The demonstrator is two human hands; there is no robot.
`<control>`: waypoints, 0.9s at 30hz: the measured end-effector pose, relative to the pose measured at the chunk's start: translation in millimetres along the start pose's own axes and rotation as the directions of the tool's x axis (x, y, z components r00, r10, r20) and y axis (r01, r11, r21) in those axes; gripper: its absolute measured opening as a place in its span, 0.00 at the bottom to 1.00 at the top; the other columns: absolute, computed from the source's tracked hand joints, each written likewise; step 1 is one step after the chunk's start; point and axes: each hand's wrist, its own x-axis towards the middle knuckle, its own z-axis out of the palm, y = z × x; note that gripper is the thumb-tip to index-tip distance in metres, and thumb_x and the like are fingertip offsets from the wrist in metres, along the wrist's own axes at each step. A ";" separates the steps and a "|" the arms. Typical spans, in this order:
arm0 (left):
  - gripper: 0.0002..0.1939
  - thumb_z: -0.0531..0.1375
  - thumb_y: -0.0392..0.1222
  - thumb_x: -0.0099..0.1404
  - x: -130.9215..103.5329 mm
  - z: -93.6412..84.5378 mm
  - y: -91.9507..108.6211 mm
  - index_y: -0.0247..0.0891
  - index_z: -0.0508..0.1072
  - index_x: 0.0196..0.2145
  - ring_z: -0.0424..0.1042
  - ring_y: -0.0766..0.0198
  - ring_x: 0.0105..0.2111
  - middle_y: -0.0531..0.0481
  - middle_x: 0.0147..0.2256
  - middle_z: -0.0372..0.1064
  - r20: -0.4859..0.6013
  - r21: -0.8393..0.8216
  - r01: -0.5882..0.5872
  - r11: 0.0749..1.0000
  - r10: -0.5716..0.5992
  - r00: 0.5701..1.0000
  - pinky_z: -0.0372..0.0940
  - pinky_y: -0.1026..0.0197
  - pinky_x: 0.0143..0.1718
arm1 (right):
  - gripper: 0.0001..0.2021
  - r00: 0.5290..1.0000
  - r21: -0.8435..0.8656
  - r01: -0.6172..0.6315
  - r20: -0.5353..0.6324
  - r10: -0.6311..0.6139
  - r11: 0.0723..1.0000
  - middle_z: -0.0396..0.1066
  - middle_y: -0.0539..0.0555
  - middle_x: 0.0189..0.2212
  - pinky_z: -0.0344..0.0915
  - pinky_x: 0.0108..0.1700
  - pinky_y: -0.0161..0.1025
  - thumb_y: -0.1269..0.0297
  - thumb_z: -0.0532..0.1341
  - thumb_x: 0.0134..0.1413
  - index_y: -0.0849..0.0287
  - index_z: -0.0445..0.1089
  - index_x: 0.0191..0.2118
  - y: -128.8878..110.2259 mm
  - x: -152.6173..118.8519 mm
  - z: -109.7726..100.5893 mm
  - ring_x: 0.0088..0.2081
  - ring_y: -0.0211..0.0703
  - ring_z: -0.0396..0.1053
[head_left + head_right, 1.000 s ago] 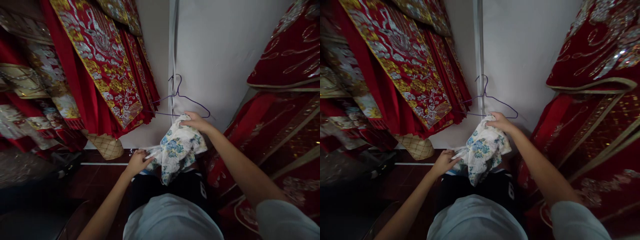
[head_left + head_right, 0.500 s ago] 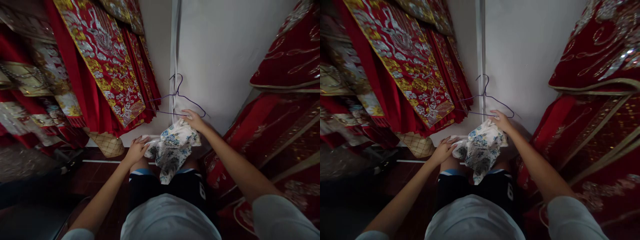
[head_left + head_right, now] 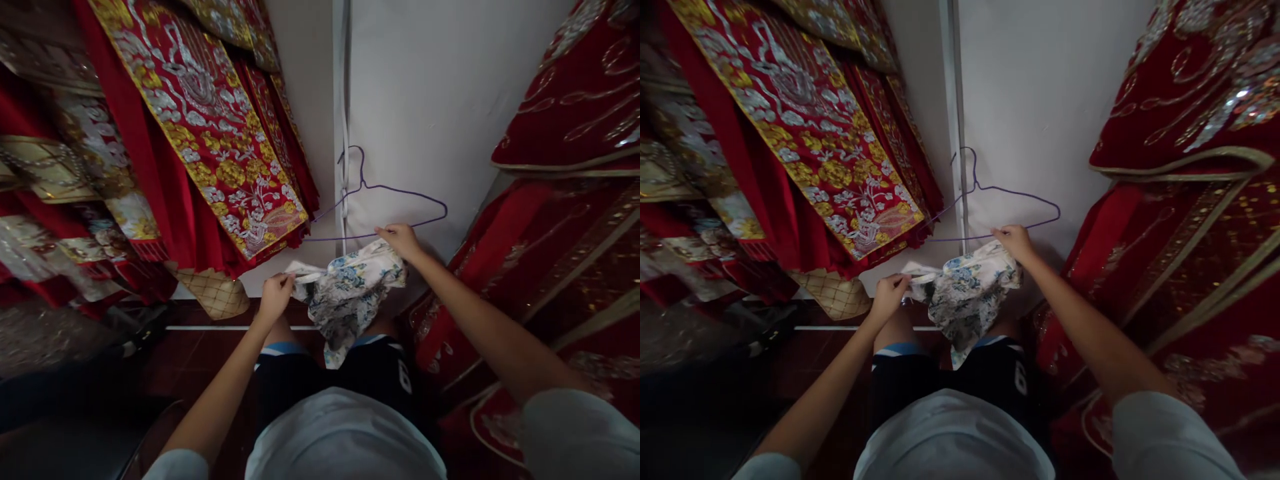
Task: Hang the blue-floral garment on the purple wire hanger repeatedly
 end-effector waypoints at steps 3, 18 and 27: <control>0.14 0.61 0.40 0.52 18.9 18.0 18.7 0.34 0.77 0.37 0.68 0.64 0.24 0.50 0.26 0.71 -0.045 -0.470 0.139 0.872 -0.181 0.983 0.64 0.61 0.31 | 0.24 1.000 -0.047 -0.005 -0.009 0.004 0.999 0.45 0.45 0.15 0.43 0.26 0.38 0.44 0.59 0.49 0.56 0.60 0.13 3.0 0.7 -18.5 0.21 0.36 0.48; 0.27 0.57 0.28 0.55 89.7 14.5 111.7 0.30 0.72 0.54 0.70 0.65 0.26 0.52 0.25 0.70 -0.063 -0.614 0.013 0.790 -0.066 0.996 0.66 0.63 0.34 | 0.22 0.999 0.024 -0.036 0.023 0.036 0.999 0.44 0.45 0.15 0.44 0.26 0.37 0.49 0.56 0.49 0.56 0.55 0.14 -24.2 -29.1 -2.8 0.21 0.35 0.47; 0.27 0.58 0.26 0.57 97.3 12.4 152.1 0.31 0.71 0.56 0.70 0.51 0.46 0.46 0.33 0.70 -0.051 -0.163 -0.344 0.925 0.341 0.939 0.61 0.51 0.53 | 0.25 0.994 0.146 -0.070 0.094 0.057 0.987 0.43 0.44 0.16 0.44 0.26 0.37 0.43 0.56 0.53 0.55 0.51 0.16 -33.3 -40.4 12.7 0.22 0.35 0.46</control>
